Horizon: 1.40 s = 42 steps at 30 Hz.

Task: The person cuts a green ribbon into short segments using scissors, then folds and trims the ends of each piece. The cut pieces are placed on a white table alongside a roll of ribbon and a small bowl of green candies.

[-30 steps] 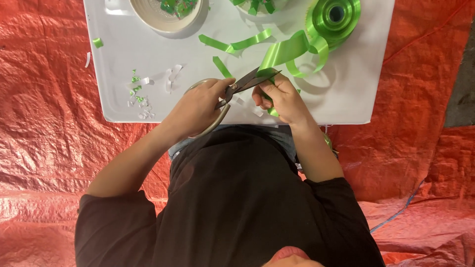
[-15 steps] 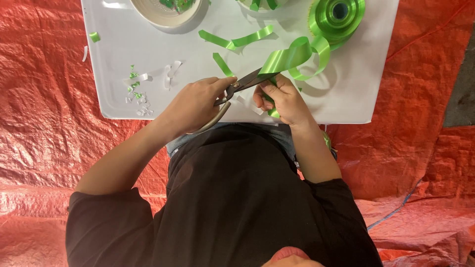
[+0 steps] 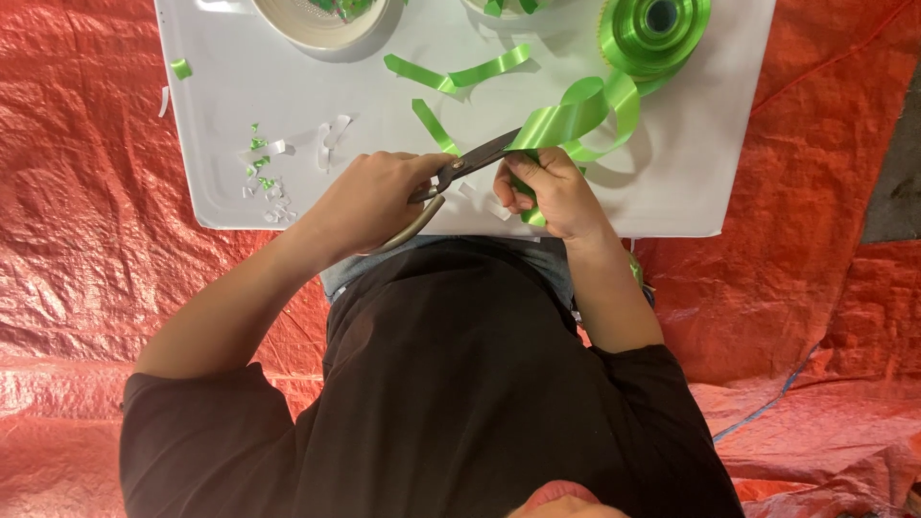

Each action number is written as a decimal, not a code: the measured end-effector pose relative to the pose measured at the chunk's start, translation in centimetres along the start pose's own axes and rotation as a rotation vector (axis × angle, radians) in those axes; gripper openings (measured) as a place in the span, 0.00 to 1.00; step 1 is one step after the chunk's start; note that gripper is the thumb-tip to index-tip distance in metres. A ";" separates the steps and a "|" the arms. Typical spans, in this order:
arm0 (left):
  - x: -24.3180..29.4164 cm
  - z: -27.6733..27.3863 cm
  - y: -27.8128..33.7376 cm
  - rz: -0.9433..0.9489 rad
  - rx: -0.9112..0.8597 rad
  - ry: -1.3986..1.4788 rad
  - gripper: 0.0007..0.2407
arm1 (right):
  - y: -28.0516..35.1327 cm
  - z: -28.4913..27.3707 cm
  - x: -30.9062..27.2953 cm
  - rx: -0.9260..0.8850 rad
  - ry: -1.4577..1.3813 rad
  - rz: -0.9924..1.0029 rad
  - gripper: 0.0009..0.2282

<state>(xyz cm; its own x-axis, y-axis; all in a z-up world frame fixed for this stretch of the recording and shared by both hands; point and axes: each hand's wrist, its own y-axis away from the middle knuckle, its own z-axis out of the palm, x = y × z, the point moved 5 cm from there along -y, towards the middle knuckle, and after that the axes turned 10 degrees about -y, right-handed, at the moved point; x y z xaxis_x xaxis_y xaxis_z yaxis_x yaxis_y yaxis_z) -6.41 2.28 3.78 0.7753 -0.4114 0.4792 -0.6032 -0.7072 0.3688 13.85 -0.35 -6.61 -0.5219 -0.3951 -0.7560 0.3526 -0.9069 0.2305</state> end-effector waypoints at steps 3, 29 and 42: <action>0.4 -0.2 0.1 -0.013 -0.021 0.000 0.22 | -0.1 -0.3 0.3 0.007 -0.006 0.004 0.15; -1.1 0.6 0.8 -0.102 -0.154 0.150 0.14 | 0.0 -4.4 1.6 0.210 -0.218 0.017 0.10; -2.9 0.4 1.8 -0.025 0.005 0.394 0.18 | 0.0 -6.8 0.8 0.659 -0.299 -0.109 0.10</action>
<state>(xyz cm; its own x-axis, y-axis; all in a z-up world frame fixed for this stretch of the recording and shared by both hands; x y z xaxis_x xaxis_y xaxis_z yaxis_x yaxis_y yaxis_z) -9.66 1.90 2.74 0.6579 -0.1427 0.7394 -0.5836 -0.7171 0.3810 18.71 0.33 -11.37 -0.7502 -0.2348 -0.6181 -0.2052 -0.8060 0.5552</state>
